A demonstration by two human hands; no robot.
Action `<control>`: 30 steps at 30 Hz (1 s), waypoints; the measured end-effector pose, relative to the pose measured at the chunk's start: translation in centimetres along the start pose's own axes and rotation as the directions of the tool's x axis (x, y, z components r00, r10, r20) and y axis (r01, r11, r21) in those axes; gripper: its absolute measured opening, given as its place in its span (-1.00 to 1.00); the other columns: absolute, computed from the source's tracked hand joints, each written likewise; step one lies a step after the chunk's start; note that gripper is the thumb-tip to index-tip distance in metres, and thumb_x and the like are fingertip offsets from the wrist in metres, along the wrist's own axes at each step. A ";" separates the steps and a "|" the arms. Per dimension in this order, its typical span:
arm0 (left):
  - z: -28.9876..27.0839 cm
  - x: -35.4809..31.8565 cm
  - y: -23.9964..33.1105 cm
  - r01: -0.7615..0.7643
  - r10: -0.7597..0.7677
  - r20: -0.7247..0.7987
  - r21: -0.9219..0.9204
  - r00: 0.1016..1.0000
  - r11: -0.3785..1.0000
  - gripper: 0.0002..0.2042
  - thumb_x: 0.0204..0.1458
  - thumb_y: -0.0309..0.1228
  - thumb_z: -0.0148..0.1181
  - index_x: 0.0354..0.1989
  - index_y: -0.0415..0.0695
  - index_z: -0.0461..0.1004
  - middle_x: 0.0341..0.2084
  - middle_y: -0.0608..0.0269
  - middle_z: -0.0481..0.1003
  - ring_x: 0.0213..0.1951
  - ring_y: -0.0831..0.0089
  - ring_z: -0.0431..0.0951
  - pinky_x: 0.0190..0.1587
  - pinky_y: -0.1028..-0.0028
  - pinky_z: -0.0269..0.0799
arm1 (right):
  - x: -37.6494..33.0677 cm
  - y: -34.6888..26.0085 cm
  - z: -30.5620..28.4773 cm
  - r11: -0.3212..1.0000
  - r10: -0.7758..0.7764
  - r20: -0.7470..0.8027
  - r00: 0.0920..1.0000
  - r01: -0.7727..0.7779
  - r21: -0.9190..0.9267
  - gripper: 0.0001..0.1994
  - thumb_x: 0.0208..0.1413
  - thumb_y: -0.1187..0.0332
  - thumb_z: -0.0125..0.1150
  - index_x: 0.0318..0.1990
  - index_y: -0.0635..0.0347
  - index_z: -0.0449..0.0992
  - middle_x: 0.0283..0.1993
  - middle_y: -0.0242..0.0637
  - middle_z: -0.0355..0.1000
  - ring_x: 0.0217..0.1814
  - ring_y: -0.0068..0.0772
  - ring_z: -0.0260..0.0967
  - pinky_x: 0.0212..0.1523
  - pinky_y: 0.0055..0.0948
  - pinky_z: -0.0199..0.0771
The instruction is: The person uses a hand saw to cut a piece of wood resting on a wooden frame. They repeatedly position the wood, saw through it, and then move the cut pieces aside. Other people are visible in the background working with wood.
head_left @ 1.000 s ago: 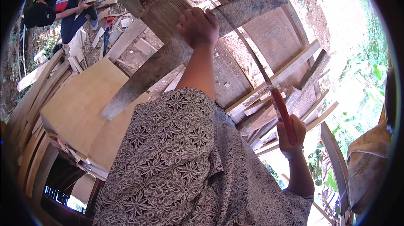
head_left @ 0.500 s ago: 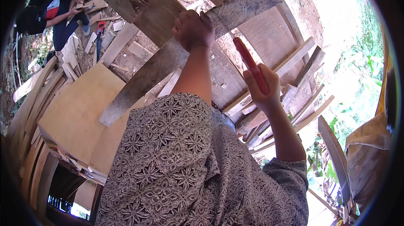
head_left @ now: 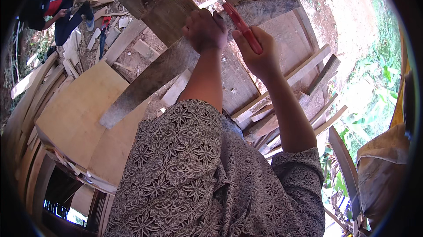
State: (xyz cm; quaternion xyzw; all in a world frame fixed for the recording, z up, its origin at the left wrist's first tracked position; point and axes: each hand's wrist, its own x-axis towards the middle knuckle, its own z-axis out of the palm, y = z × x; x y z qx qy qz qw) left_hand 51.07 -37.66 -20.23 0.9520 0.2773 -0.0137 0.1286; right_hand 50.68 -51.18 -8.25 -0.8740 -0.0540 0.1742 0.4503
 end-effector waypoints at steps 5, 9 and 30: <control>-0.6 -0.4 0.1 0.011 -0.011 -0.037 0.008 0.999 1.000 -0.62 0.23 -0.05 -0.07 -0.15 -0.11 0.49 -0.09 0.08 0.46 0.03 0.12 0.46 0.08 0.05 0.29 | -11.1 -0.4 -7.0 0.975 0.215 0.065 0.974 -0.211 -0.065 -0.68 0.21 0.27 0.30 -0.49 0.22 0.37 -0.64 -0.32 0.20 -0.57 -0.49 0.16 -0.51 -0.35 0.17; -0.7 -0.2 -0.1 0.010 -0.010 -0.046 -0.001 0.999 1.000 -0.63 0.25 -0.06 -0.09 -0.15 -0.11 0.49 -0.07 0.07 0.46 0.06 0.10 0.46 0.10 0.03 0.30 | -17.7 -3.6 -12.9 0.937 0.120 0.093 0.988 -0.081 -0.341 -0.70 0.22 0.29 0.26 -0.49 0.24 0.39 -0.64 -0.28 0.22 -0.61 -0.36 0.27 -0.55 -0.35 0.17; -0.4 -0.5 0.1 -0.015 0.018 -0.064 0.049 0.998 0.999 -0.67 0.27 -0.10 -0.11 -0.15 -0.08 0.46 -0.10 0.11 0.46 0.01 0.13 0.47 0.04 0.06 0.32 | -18.5 -3.1 -13.7 0.973 0.211 0.123 0.970 -0.197 -0.117 -0.72 0.13 0.30 0.35 -0.53 0.19 0.42 -0.67 -0.27 0.29 -0.65 -0.33 0.34 -0.56 -0.32 0.28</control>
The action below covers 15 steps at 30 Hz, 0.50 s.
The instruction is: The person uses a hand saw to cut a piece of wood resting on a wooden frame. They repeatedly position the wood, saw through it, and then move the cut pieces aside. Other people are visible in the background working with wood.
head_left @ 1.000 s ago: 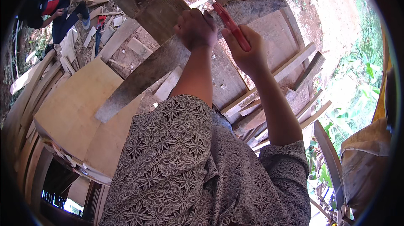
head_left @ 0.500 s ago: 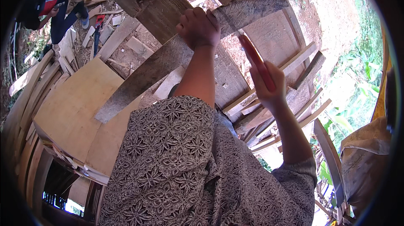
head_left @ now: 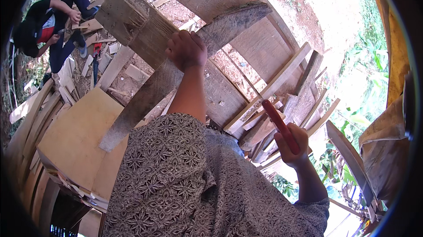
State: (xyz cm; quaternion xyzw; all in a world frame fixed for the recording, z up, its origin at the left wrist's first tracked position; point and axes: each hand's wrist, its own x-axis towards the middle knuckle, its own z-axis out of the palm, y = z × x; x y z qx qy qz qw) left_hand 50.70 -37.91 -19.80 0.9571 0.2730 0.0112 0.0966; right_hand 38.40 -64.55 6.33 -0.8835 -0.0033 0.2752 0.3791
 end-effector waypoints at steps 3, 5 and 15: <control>-0.1 0.0 -0.2 0.003 -0.004 0.015 0.043 1.000 0.999 -0.67 0.27 -0.09 -0.12 -0.14 -0.08 0.45 -0.09 0.11 0.47 0.02 0.14 0.47 0.03 0.06 0.34 | 6.7 0.7 4.0 0.997 -0.072 -0.026 0.997 0.073 0.026 -0.69 0.18 0.22 0.31 -0.51 0.20 0.43 -0.67 -0.22 0.29 -0.63 -0.33 0.34 -0.54 -0.28 0.28; 0.0 0.0 0.7 -0.009 0.005 0.045 0.073 0.999 0.997 -0.66 0.28 -0.08 -0.13 -0.13 -0.08 0.45 -0.07 0.10 0.48 0.04 0.14 0.48 0.03 0.06 0.36 | 14.7 0.3 8.7 0.985 -0.129 -0.116 0.985 0.141 0.098 -0.68 0.21 0.21 0.26 -0.47 0.23 0.42 -0.62 -0.12 0.35 -0.59 -0.21 0.35 -0.49 -0.22 0.29; 1.1 -0.1 0.0 0.066 -0.063 -0.078 0.029 0.995 0.997 -0.60 0.29 -0.05 -0.19 -0.09 -0.09 0.47 -0.06 0.09 0.50 0.03 0.09 0.51 0.01 -0.05 0.36 | 3.1 5.2 3.7 0.984 -0.132 -0.035 0.991 0.135 0.119 -0.74 0.18 0.27 0.33 -0.46 0.15 0.43 -0.64 -0.24 0.34 -0.64 -0.28 0.34 -0.54 -0.27 0.31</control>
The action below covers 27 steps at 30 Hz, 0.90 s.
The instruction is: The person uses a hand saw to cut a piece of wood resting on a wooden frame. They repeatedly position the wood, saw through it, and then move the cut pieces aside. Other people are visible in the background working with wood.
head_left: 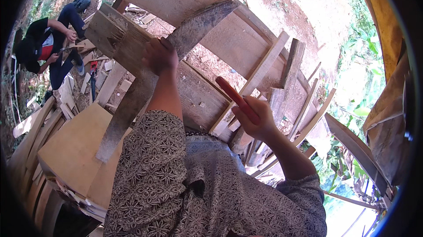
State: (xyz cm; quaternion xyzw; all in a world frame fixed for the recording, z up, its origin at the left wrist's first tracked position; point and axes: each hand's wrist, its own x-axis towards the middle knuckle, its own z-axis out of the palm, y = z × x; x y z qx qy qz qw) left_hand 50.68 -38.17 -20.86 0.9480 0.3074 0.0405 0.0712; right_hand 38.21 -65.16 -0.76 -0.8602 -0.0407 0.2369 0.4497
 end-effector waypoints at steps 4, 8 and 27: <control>0.2 -0.2 -0.2 -0.053 0.051 -0.097 -0.020 0.994 0.998 -0.60 0.31 -0.07 -0.20 -0.14 -0.13 0.46 -0.12 0.03 0.51 -0.04 0.02 0.54 -0.02 -0.12 0.38 | -5.6 -1.1 -4.2 1.000 -0.005 0.050 0.999 0.004 0.012 -0.77 0.15 0.36 0.35 -0.47 0.16 0.43 -0.64 -0.28 0.35 -0.66 -0.37 0.36 -0.59 -0.31 0.30; 0.2 -0.4 -0.5 -0.069 0.069 -0.057 0.002 0.996 0.998 -0.60 0.31 -0.07 -0.20 -0.09 -0.11 0.47 -0.06 0.05 0.49 0.02 0.07 0.51 0.01 -0.06 0.37 | 1.4 1.0 0.5 0.999 -0.033 0.039 0.999 0.034 -0.024 -0.75 0.19 0.28 0.32 -0.46 0.15 0.44 -0.64 -0.22 0.33 -0.63 -0.23 0.33 -0.52 -0.26 0.32; -0.7 -0.1 -0.1 -0.046 0.046 -0.018 0.016 0.999 0.999 -0.67 0.27 -0.14 -0.14 -0.12 -0.09 0.47 -0.08 0.12 0.48 0.03 0.17 0.49 0.05 0.04 0.34 | -0.1 1.3 -0.3 0.999 -0.043 -0.025 0.999 0.043 0.025 -0.74 0.13 0.33 0.32 -0.53 0.17 0.41 -0.65 -0.26 0.32 -0.63 -0.31 0.36 -0.57 -0.29 0.28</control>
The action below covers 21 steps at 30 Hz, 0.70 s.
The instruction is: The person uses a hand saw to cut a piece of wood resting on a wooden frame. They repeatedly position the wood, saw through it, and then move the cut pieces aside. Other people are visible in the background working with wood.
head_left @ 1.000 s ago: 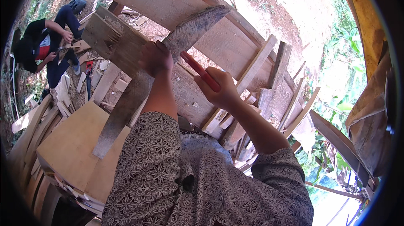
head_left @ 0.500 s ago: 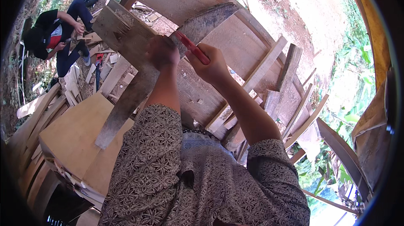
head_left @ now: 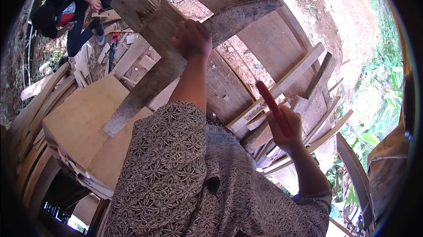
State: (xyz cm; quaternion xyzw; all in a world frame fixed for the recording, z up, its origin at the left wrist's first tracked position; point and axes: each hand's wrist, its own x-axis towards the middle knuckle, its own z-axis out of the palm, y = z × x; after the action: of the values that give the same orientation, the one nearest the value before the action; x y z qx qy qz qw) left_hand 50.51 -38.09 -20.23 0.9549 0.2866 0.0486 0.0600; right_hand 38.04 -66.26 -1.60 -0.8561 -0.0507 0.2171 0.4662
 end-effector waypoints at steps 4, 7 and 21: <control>0.8 -0.3 1.0 -0.034 0.035 0.037 -0.025 0.999 0.999 -0.67 0.28 -0.14 -0.14 -0.13 -0.08 0.48 -0.09 0.15 0.49 0.03 0.18 0.49 0.05 0.04 0.34 | 15.9 0.6 9.0 0.985 -0.093 -0.144 0.985 0.112 0.133 -0.69 0.19 0.27 0.32 -0.48 0.23 0.40 -0.63 -0.16 0.28 -0.61 -0.28 0.21 -0.50 -0.25 0.23; 0.6 0.3 0.4 0.004 -0.003 0.047 -0.031 0.999 1.000 -0.67 0.28 -0.14 -0.14 -0.14 -0.08 0.49 -0.10 0.16 0.50 0.03 0.18 0.49 0.05 0.05 0.34 | 15.6 1.2 9.3 0.980 -0.172 -0.096 0.980 0.181 0.087 -0.71 0.24 0.24 0.31 -0.43 0.19 0.43 -0.61 -0.45 0.23 -0.54 -0.64 0.14 -0.54 -0.43 0.12; 1.1 -0.1 -0.2 -0.011 0.010 -0.027 -0.031 1.000 0.999 -0.66 0.27 -0.10 -0.12 -0.15 -0.08 0.49 -0.10 0.16 0.49 0.03 0.20 0.47 0.05 0.05 0.30 | 5.0 1.1 3.2 0.998 -0.054 -0.020 0.998 0.054 -0.025 -0.69 0.17 0.40 0.31 -0.57 0.18 0.33 -0.68 -0.28 0.27 -0.66 -0.51 0.22 -0.59 -0.31 0.19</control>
State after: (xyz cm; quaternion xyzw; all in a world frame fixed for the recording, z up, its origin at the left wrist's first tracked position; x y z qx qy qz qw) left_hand 50.49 -38.08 -21.37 0.9547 0.2815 0.0662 0.0706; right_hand 41.03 -62.91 -5.62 -0.8623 -0.0715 0.1948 0.4619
